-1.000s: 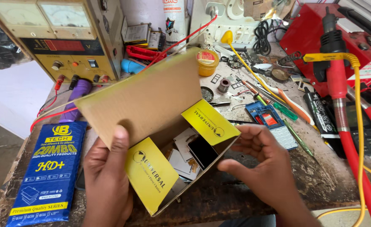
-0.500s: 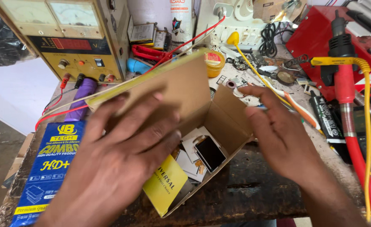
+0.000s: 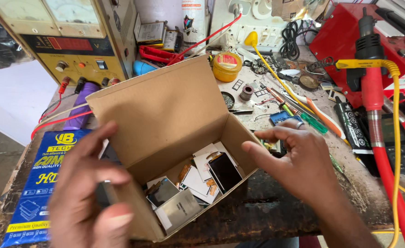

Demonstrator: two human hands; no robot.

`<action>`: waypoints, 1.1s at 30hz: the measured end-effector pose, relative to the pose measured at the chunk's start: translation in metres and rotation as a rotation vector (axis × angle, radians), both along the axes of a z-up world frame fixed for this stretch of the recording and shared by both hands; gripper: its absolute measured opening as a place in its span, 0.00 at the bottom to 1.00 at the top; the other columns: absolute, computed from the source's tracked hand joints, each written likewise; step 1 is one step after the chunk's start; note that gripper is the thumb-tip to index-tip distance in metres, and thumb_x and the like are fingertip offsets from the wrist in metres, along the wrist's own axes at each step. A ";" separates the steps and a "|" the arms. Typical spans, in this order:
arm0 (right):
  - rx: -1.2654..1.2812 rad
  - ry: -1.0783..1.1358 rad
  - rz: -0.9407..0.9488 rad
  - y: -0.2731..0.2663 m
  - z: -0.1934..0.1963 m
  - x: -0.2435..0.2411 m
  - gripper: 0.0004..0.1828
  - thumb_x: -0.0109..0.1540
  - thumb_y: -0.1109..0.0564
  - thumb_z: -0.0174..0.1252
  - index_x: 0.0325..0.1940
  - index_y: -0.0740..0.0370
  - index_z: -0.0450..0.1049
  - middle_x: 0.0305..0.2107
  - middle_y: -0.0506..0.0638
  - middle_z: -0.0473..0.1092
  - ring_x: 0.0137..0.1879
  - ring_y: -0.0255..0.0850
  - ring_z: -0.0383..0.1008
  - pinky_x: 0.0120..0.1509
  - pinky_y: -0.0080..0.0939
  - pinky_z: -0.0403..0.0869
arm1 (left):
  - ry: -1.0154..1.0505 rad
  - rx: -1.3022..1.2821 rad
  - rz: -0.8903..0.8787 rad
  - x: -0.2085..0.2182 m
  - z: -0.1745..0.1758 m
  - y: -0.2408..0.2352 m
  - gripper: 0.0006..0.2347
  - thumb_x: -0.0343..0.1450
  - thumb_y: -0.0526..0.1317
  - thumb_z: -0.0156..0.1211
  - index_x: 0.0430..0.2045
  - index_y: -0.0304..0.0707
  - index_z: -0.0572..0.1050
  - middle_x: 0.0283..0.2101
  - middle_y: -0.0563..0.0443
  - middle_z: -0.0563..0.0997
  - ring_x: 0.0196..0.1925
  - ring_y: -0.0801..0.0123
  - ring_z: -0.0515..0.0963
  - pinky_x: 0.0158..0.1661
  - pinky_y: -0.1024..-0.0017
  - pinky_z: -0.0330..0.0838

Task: The person uses a soldering iron to work on a small electronic component and a phone motherboard. They retrieve a component from a box, apply solder to its connector, and then solder it onto the motherboard.

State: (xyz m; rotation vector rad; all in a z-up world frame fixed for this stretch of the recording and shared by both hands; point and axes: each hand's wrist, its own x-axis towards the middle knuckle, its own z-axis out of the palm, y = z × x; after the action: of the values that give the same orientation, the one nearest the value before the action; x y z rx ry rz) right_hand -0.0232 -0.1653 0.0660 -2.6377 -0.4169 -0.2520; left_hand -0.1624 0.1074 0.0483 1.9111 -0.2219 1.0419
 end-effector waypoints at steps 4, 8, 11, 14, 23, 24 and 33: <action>0.248 0.157 0.002 0.004 0.000 -0.001 0.16 0.60 0.48 0.65 0.42 0.62 0.85 0.19 0.44 0.76 0.24 0.28 0.71 0.28 0.33 0.69 | 0.225 -0.098 0.019 -0.018 -0.015 0.018 0.10 0.72 0.41 0.62 0.37 0.32 0.74 0.65 0.32 0.73 0.69 0.49 0.72 0.64 0.57 0.63; 0.431 0.094 0.004 0.005 -0.011 -0.011 0.14 0.61 0.54 0.64 0.47 0.63 0.83 0.16 0.44 0.67 0.22 0.27 0.60 0.24 0.31 0.58 | 0.388 0.085 -0.012 -0.022 -0.021 0.027 0.20 0.69 0.33 0.62 0.58 0.30 0.73 0.66 0.35 0.74 0.72 0.49 0.70 0.63 0.57 0.62; 0.473 -0.027 -0.003 0.004 -0.019 -0.021 0.12 0.63 0.56 0.63 0.47 0.65 0.82 0.18 0.43 0.68 0.25 0.25 0.62 0.26 0.28 0.61 | 0.440 0.245 0.085 -0.016 -0.006 0.025 0.24 0.68 0.36 0.67 0.59 0.32 0.70 0.63 0.36 0.77 0.75 0.45 0.65 0.66 0.54 0.57; 0.554 -0.133 0.059 0.002 -0.024 -0.031 0.12 0.64 0.58 0.62 0.50 0.66 0.81 0.20 0.41 0.71 0.26 0.23 0.65 0.28 0.27 0.65 | 0.345 0.344 0.174 0.001 0.006 0.015 0.22 0.67 0.39 0.69 0.52 0.33 0.67 0.55 0.36 0.75 0.74 0.41 0.62 0.67 0.50 0.52; 0.535 -0.134 0.011 -0.005 -0.029 -0.036 0.12 0.65 0.60 0.62 0.51 0.67 0.80 0.24 0.44 0.75 0.28 0.24 0.68 0.31 0.26 0.68 | 0.363 -0.265 -0.002 0.035 -0.014 -0.004 0.06 0.75 0.35 0.58 0.37 0.37 0.65 0.35 0.48 0.78 0.36 0.74 0.75 0.35 0.78 0.69; 0.539 -0.132 0.002 -0.004 -0.029 -0.035 0.11 0.65 0.60 0.62 0.50 0.67 0.80 0.24 0.44 0.75 0.28 0.25 0.69 0.31 0.26 0.68 | 0.358 -0.297 0.004 0.040 -0.013 -0.004 0.06 0.76 0.34 0.59 0.36 0.35 0.67 0.30 0.47 0.75 0.31 0.76 0.69 0.31 0.79 0.66; 0.614 -0.276 0.047 0.000 -0.047 -0.044 0.11 0.66 0.63 0.61 0.53 0.68 0.77 0.31 0.46 0.76 0.33 0.26 0.72 0.37 0.26 0.72 | -0.002 -0.516 -0.189 0.046 0.002 -0.015 0.12 0.76 0.34 0.61 0.52 0.36 0.68 0.22 0.65 0.70 0.22 0.90 0.62 0.25 0.88 0.52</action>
State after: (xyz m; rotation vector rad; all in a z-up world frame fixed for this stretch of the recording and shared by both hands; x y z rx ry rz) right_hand -0.0677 -0.1650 0.0193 -1.9942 -0.4094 -0.6242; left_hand -0.1164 0.0923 0.0499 1.3953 -0.1168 0.8720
